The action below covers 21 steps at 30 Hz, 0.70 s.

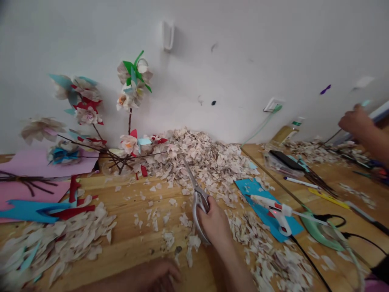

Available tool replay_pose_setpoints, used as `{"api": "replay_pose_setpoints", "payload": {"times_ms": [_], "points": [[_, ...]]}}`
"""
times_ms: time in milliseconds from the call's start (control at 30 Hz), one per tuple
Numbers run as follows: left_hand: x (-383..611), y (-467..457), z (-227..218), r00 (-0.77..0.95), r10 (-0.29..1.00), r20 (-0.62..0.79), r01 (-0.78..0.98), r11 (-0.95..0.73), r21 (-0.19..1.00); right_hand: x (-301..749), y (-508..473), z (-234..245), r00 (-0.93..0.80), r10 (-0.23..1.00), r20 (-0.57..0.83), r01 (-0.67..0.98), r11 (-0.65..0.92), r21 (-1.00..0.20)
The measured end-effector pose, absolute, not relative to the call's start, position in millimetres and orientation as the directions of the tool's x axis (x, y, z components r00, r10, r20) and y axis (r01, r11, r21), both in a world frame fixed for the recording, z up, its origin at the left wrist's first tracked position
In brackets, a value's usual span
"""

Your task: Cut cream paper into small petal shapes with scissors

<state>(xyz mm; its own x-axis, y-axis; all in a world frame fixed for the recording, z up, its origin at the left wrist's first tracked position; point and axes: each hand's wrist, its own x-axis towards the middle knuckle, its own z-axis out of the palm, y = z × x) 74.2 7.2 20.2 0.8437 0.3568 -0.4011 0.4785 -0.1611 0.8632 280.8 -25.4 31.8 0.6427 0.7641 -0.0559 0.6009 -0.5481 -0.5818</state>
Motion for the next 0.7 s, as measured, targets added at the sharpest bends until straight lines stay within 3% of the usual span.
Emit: {"api": "replay_pose_setpoints", "payload": {"times_ms": [100,233,400,567,700], "points": [[79,4,20,0.866,0.365,-0.342,0.408,-0.121,0.905,288,-27,36,0.673,0.739,-0.033,0.592,-0.564,-0.575],[77,15,35,0.776,0.579,-0.250,0.365,-0.090,0.927,295,-27,38,0.703,0.711,-0.022,0.579,-0.590,-0.562],[115,12,37,0.836,0.547,-0.054,0.240,-0.275,0.931,291,-26,36,0.675,0.737,-0.019,0.575,-0.543,-0.612],[144,13,23,0.758,0.638,-0.138,0.267,-0.109,0.958,286,-24,35,0.688,0.725,-0.028,0.505,-0.507,-0.699],[132,35,27,0.701,0.666,-0.253,0.237,0.117,0.964,278,-22,35,0.611,0.787,-0.086,0.359,-0.372,-0.856]]}}
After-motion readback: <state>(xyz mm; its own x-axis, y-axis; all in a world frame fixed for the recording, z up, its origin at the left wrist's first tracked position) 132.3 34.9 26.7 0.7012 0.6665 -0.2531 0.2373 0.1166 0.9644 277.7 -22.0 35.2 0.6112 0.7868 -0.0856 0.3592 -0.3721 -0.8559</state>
